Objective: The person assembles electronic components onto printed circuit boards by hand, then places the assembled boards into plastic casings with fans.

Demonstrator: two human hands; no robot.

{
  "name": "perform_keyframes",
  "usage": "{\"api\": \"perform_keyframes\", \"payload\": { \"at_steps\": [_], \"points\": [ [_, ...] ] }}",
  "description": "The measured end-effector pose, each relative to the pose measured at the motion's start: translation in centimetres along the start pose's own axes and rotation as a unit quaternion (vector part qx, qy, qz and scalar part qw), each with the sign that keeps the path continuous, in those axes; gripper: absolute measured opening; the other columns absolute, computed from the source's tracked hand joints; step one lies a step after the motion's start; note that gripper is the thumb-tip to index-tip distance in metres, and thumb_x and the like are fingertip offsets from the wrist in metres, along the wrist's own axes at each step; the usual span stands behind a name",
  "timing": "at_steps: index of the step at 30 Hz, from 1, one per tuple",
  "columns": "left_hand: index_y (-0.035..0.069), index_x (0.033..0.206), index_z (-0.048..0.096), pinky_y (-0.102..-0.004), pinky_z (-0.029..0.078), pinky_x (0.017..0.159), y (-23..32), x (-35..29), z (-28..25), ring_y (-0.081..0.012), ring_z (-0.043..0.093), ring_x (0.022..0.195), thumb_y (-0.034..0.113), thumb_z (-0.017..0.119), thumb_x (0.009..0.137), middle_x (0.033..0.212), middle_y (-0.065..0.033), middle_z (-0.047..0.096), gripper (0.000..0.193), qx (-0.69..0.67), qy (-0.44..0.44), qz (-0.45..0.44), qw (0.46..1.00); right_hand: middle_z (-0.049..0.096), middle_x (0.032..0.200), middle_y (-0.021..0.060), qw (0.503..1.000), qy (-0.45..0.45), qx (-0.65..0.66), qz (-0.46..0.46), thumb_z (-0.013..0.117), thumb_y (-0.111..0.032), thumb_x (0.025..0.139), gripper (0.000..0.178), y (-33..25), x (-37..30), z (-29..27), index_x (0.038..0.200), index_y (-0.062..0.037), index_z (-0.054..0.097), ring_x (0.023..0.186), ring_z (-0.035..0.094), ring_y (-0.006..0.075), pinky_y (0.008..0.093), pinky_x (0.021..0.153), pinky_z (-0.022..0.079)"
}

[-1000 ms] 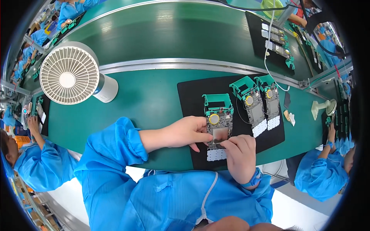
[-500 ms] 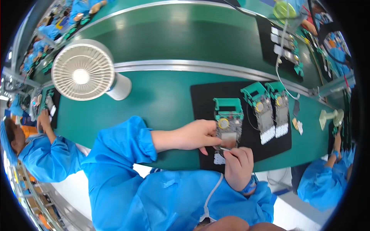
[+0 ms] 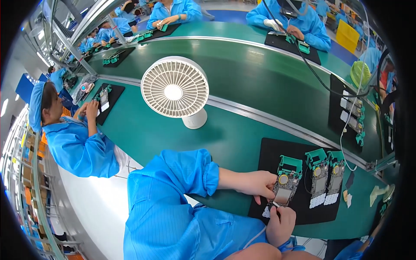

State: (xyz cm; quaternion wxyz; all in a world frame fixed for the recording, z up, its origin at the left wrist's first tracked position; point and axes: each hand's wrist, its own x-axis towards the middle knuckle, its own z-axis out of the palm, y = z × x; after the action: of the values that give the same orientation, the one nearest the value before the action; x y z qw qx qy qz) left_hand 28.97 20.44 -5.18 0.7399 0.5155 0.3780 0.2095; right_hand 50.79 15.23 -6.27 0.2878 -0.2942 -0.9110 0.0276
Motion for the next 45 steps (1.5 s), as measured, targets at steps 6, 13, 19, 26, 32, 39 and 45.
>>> {"api": "perform_keyframes", "payload": {
  "at_steps": [6,13,19,26,32,39,45],
  "points": [
    [-0.001,0.115,0.051,-0.0247,0.058,0.057,0.2,0.3,-0.5,-0.0123,0.063,0.086,0.012,0.060,0.089,0.100,-0.0089,0.064,0.031,0.003,-0.003,-0.006,1.000,0.056,0.091,0.0124,0.997,-0.054,-0.019,-0.058,0.066,-0.004,0.073,0.024,0.6,1.3,-1.4,0.096,0.0008,0.062,0.084,0.056,0.0303,0.0417,0.070,0.046],
    [-0.003,0.118,0.048,-0.0252,0.059,0.058,-0.2,0.6,-0.8,-0.0135,0.064,0.091,0.013,0.058,0.091,0.101,-0.0090,0.064,0.033,0.027,-0.013,-0.022,0.999,0.056,0.093,0.0128,0.998,-0.045,0.046,0.001,0.066,-0.004,0.074,0.025,0.8,0.7,-0.9,0.098,-0.0007,0.062,0.086,0.056,0.0305,0.0426,0.072,0.047],
    [-0.002,0.118,0.049,-0.0246,0.059,0.058,-0.1,0.5,-0.6,-0.0127,0.064,0.090,0.013,0.058,0.091,0.101,-0.0083,0.064,0.032,0.026,-0.014,-0.030,0.999,0.056,0.093,0.0118,0.998,-0.043,-0.031,-0.026,0.066,-0.004,0.074,0.023,0.2,0.6,-1.0,0.097,-0.0018,0.063,0.087,0.056,0.0307,0.0415,0.073,0.047],
    [0.001,0.116,0.051,-0.0272,0.058,0.058,-0.2,0.5,-0.1,-0.0136,0.064,0.089,0.014,0.061,0.091,0.100,-0.0089,0.065,0.030,-0.003,-0.009,-0.006,1.000,0.057,0.095,0.0103,0.996,0.025,0.008,0.091,0.067,0.001,0.072,0.028,0.9,1.2,-2.0,0.099,-0.0038,0.063,0.088,0.053,0.0330,0.0439,0.079,0.042],
    [0.005,0.119,0.051,-0.0240,0.058,0.059,-0.3,0.2,-0.7,-0.0114,0.063,0.091,0.014,0.059,0.093,0.100,-0.0066,0.064,0.029,-0.005,0.004,-0.044,0.999,0.062,0.090,0.0189,0.954,0.044,0.148,0.257,0.061,-0.006,0.084,0.024,0.8,5.0,-1.4,0.108,-0.0012,0.057,0.078,0.062,0.0381,0.0425,0.068,0.050],
    [0.004,0.111,0.054,-0.0244,0.058,0.059,0.3,0.2,-0.6,-0.0096,0.063,0.085,0.015,0.059,0.092,0.087,-0.0030,0.062,0.023,-0.007,0.002,-0.027,1.000,0.064,0.078,0.0128,0.966,0.063,0.146,0.202,0.067,-0.004,0.080,0.024,0.6,5.3,1.0,0.102,-0.0022,0.060,0.064,0.065,0.0296,0.0364,0.055,0.051],
    [0.004,0.113,0.054,-0.0246,0.058,0.060,0.3,0.1,-0.1,-0.0099,0.063,0.085,0.014,0.058,0.092,0.089,-0.0033,0.063,0.023,-0.009,0.011,-0.033,0.999,0.063,0.077,0.0132,0.975,0.060,0.096,0.194,0.067,-0.003,0.079,0.023,0.2,4.5,1.0,0.101,-0.0021,0.059,0.063,0.064,0.0288,0.0364,0.054,0.051]
  ]
}}
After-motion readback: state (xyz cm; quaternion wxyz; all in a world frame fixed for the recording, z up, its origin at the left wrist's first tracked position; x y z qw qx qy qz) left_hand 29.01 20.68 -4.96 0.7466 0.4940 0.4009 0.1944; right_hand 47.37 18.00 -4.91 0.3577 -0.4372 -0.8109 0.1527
